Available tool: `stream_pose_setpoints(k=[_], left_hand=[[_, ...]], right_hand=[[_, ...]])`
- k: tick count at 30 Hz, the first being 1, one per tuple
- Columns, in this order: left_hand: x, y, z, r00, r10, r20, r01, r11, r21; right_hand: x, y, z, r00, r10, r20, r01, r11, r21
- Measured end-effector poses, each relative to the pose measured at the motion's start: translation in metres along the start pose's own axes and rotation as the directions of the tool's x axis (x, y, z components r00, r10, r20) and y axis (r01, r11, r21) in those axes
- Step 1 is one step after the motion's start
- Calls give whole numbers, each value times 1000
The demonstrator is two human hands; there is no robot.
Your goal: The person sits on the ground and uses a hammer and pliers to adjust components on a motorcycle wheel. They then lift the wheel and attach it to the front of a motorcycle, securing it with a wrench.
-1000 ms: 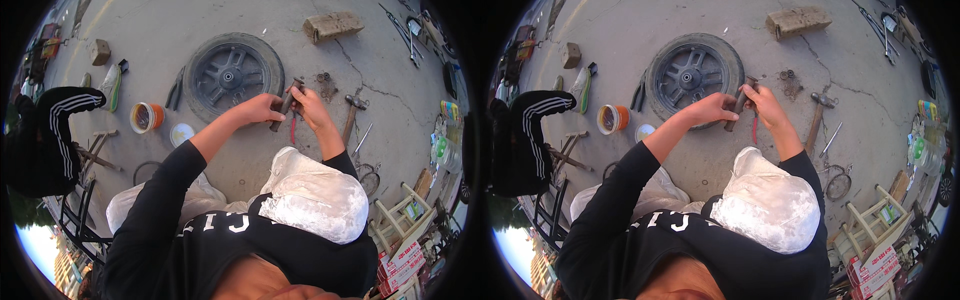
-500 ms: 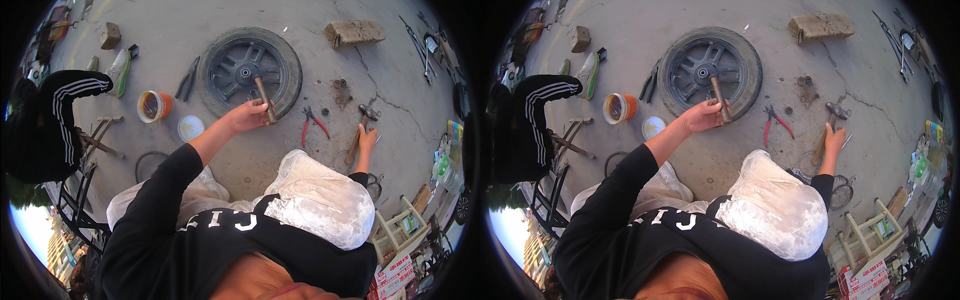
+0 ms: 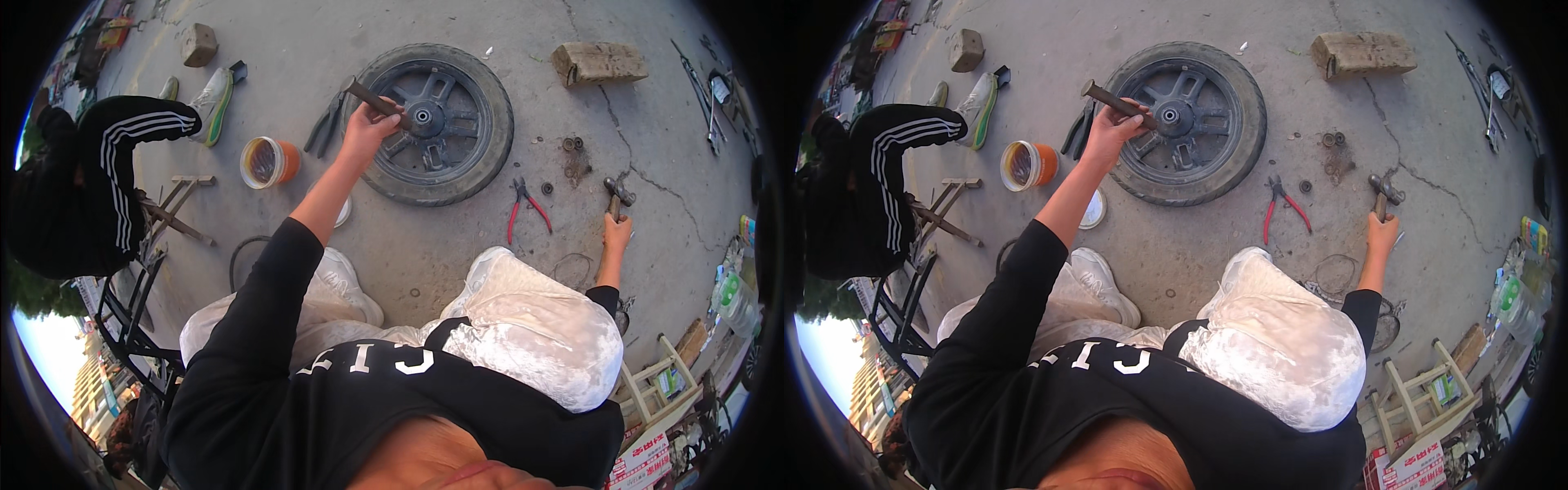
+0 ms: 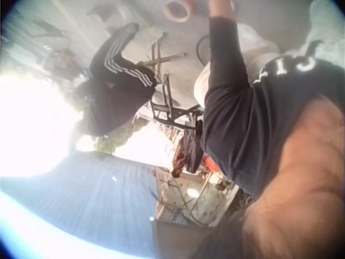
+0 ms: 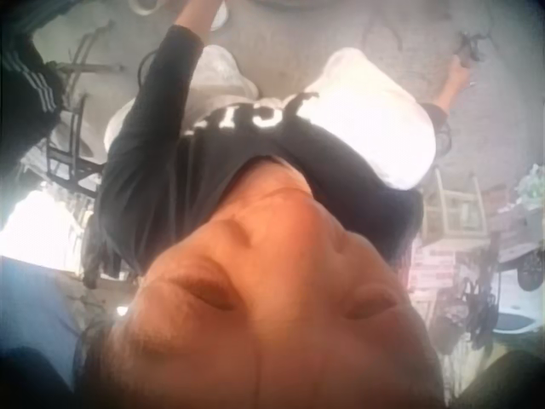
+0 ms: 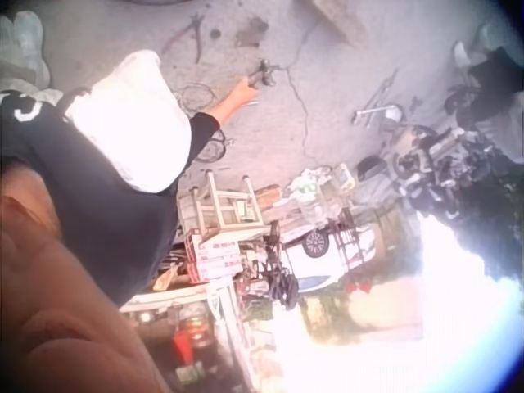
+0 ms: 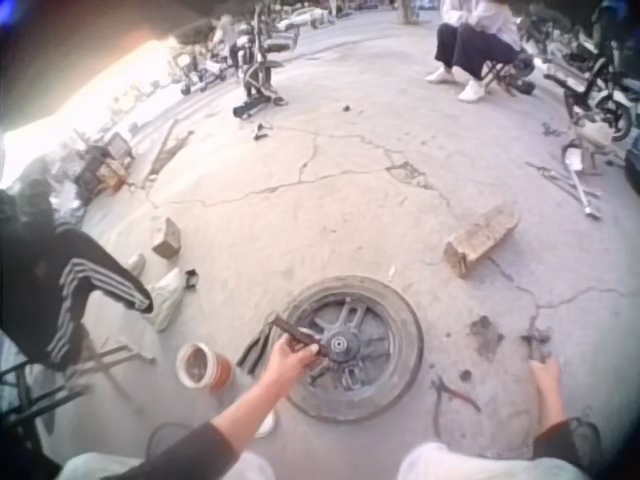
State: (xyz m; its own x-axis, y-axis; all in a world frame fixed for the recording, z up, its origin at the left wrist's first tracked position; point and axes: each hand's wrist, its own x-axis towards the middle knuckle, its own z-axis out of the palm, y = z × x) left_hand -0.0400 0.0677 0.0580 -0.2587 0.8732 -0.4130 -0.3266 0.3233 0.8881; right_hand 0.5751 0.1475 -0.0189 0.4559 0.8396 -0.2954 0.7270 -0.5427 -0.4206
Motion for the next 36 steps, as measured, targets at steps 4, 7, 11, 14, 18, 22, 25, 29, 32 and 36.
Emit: stream_pose_setpoints(k=[4,7,11,14,18,22,25,29,32,36], left_hand=[[7,-3,10,996,75,-47,-74,997,36],[13,-4,23,989,143,-37,-132,970,205],[19,-8,32,985,173,0,-161,916,367],[19,-7,37,983,183,33,-177,868,463],[24,-7,36,984,170,60,-173,801,572],[27,-13,33,938,325,117,-319,687,653],[29,-12,36,918,354,180,-367,582,726],[25,9,49,947,264,184,-293,466,835],[25,13,54,957,232,176,-262,423,867],[24,13,59,943,284,174,-283,407,868]], right_hand=[[-58,-76,-25,990,39,132,-97,880,464],[-110,-115,-35,973,-12,229,-148,728,669],[-162,-152,-27,873,-160,461,-280,609,742],[-189,-169,0,778,-236,582,-338,623,705],[-207,-184,32,618,-362,698,-337,681,650],[-213,-196,47,542,-384,748,-210,799,563],[-213,-201,48,541,-412,733,-95,836,541],[-210,-204,49,592,-434,679,60,864,500],[-211,-215,46,620,-411,669,83,882,464],[-204,-245,25,603,-348,718,11,904,428]])
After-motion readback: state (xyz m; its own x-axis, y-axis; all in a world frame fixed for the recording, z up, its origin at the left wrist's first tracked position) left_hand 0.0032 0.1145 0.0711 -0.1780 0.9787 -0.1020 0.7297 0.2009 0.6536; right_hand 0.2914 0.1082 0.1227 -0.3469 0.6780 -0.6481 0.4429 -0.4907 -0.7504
